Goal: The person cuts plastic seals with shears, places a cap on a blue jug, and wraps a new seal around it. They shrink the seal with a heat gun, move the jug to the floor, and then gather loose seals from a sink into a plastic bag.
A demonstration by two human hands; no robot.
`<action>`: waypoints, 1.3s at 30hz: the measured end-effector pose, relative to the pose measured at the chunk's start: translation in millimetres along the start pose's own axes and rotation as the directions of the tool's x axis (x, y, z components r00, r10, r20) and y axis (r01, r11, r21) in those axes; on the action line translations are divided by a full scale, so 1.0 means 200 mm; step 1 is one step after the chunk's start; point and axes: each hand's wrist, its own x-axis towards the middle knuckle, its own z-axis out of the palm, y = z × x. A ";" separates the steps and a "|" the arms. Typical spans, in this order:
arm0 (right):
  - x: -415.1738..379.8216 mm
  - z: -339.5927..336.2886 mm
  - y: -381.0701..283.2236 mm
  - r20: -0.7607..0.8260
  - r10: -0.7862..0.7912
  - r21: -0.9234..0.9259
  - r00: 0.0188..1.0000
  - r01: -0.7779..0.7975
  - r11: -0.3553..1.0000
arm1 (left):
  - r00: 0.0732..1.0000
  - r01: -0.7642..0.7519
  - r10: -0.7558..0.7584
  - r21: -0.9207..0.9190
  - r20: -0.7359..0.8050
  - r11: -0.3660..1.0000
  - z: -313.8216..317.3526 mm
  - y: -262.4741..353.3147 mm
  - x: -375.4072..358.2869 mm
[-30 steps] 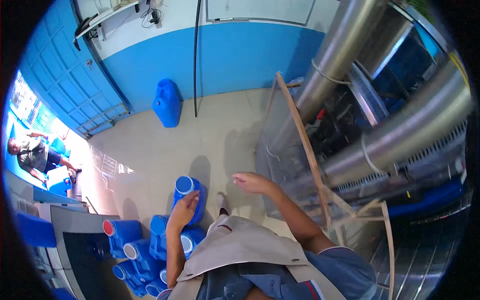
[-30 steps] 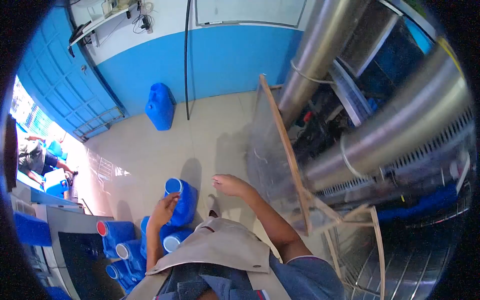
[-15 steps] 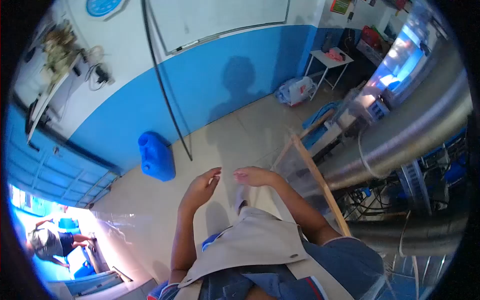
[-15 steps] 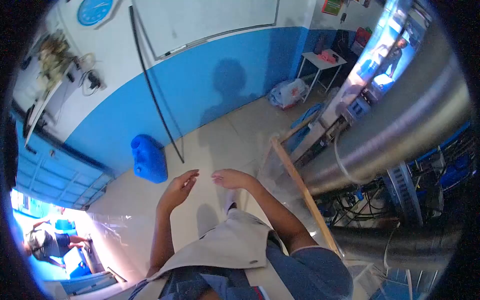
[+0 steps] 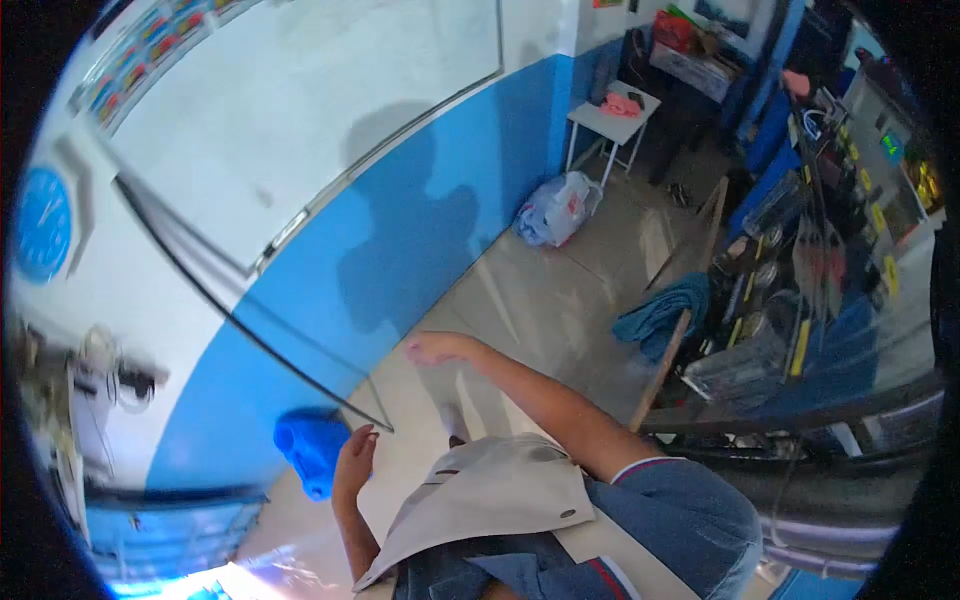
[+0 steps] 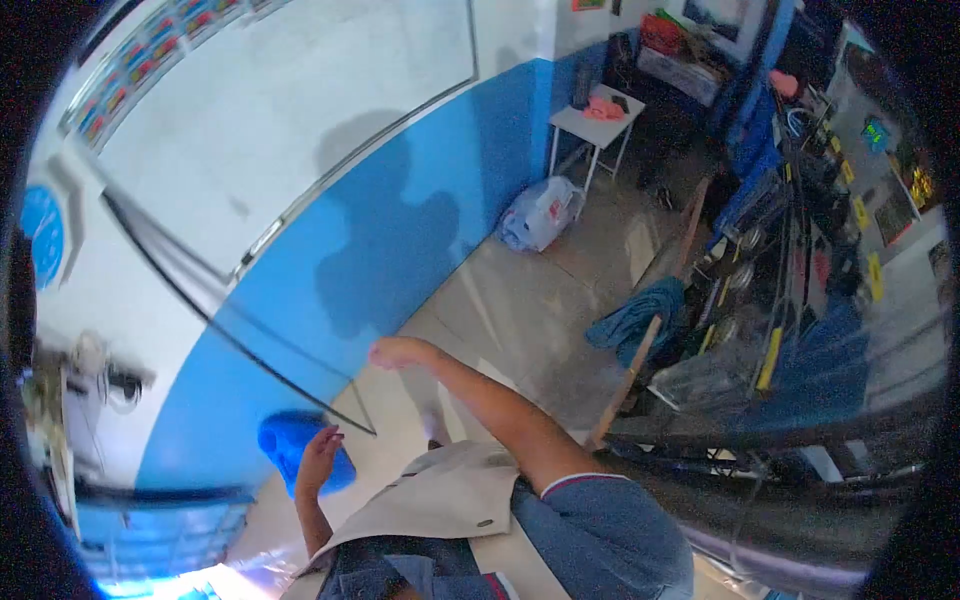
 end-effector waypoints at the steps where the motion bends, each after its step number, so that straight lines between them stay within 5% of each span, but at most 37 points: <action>1: 0.04 -0.10 0.11 -0.020 0.052 0.070 0.998 -0.051 0.996 | 0.999 -0.021 0.018 0.059 0.044 0.998 -0.01 0.02 0.15; 3: -0.02 -0.28 0.25 -0.207 0.101 0.289 0.973 -0.038 0.957 | 0.989 -0.081 0.064 0.129 0.132 0.988 -0.03 0.20 0.45; 5: -0.01 -0.47 0.45 -0.308 0.174 0.255 0.935 -0.095 0.962 | 0.970 -0.127 0.089 0.160 0.227 0.979 -0.08 0.39 0.76; 7: -0.05 -0.63 0.63 -0.385 0.302 0.439 0.872 -0.115 0.891 | 0.944 -0.171 0.115 0.162 0.310 0.972 -0.07 0.54 1.09; 9: -0.04 -0.77 0.99 -0.479 -0.022 0.311 0.878 0.193 0.931 | 0.871 -0.408 0.321 0.184 0.371 0.894 -0.01 0.68 1.44; 11: -0.16 -0.89 0.89 -0.499 0.432 0.682 0.751 0.034 0.730 | 0.841 -0.433 0.304 0.219 0.447 0.875 0.07 0.88 1.69; 15: -0.17 -1.17 1.05 -0.514 0.603 0.729 0.609 -0.060 0.682 | 0.703 -0.560 0.290 0.254 0.650 0.788 0.29 1.04 2.13; 21: 0.06 -1.91 1.60 -0.481 0.680 0.847 0.554 0.092 0.524 | 0.770 -0.361 0.031 0.395 0.637 0.845 0.61 1.07 2.66; 24: 0.22 -2.32 1.94 -0.627 0.738 0.777 0.250 0.129 0.616 | 0.784 -0.272 -0.103 0.488 0.613 0.830 0.76 0.95 2.92; 26: 0.33 -2.58 2.39 -0.844 0.520 0.504 0.132 -0.134 0.853 | 0.790 -0.226 -0.097 0.434 0.606 0.872 0.84 0.94 3.04; 27: 0.40 -2.70 2.67 -0.955 0.272 0.196 0.119 -0.436 0.878 | 0.787 -0.224 -0.105 0.440 0.607 0.869 0.88 0.92 3.09; 29: 0.51 -2.87 3.18 -0.978 -0.080 -0.205 0.191 -0.844 0.495 | 0.798 -0.182 -0.134 0.448 0.587 0.876 0.96 0.89 3.18; 30: 0.49 -2.96 3.05 -0.958 0.231 0.050 0.170 -0.693 0.720 | 0.794 -0.179 -0.142 0.451 0.591 0.874 1.00 0.87 3.22; 31: 0.47 -3.05 2.90 -0.825 0.550 0.440 0.127 -0.465 0.768 | 0.789 -0.154 -0.185 0.480 0.586 0.864 1.02 0.87 3.24; 32: 0.45 -3.15 2.73 -0.621 0.780 0.733 0.076 -0.296 0.613 | 0.783 -0.132 -0.224 0.507 0.581 0.852 1.05 0.86 3.27; 33: 0.48 -3.16 2.75 -0.620 0.781 0.735 0.073 -0.294 0.611 | 0.762 -0.072 -0.293 0.526 0.577 0.847 1.07 0.85 3.29; 35: 0.53 -3.13 2.88 -0.960 0.270 0.211 0.077 -0.435 0.875 | 0.769 -0.127 -0.241 0.511 0.592 0.850 1.08 0.85 3.32; 36: 0.52 -3.13 2.80 -0.960 0.269 0.212 0.074 -0.437 0.874 | 0.778 -0.183 -0.176 0.485 0.604 0.855 1.08 0.85 3.33; 38: 0.50 -3.16 2.49 -0.962 0.146 0.242 -0.231 -0.470 0.849 | 0.792 -0.188 -0.139 0.454 0.595 0.871 1.07 0.79 3.31; 39: 0.52 -3.17 2.39 -0.962 0.139 0.237 -0.234 -0.468 0.851 | 0.786 -0.234 -0.103 0.448 0.610 0.863 1.04 0.71 3.31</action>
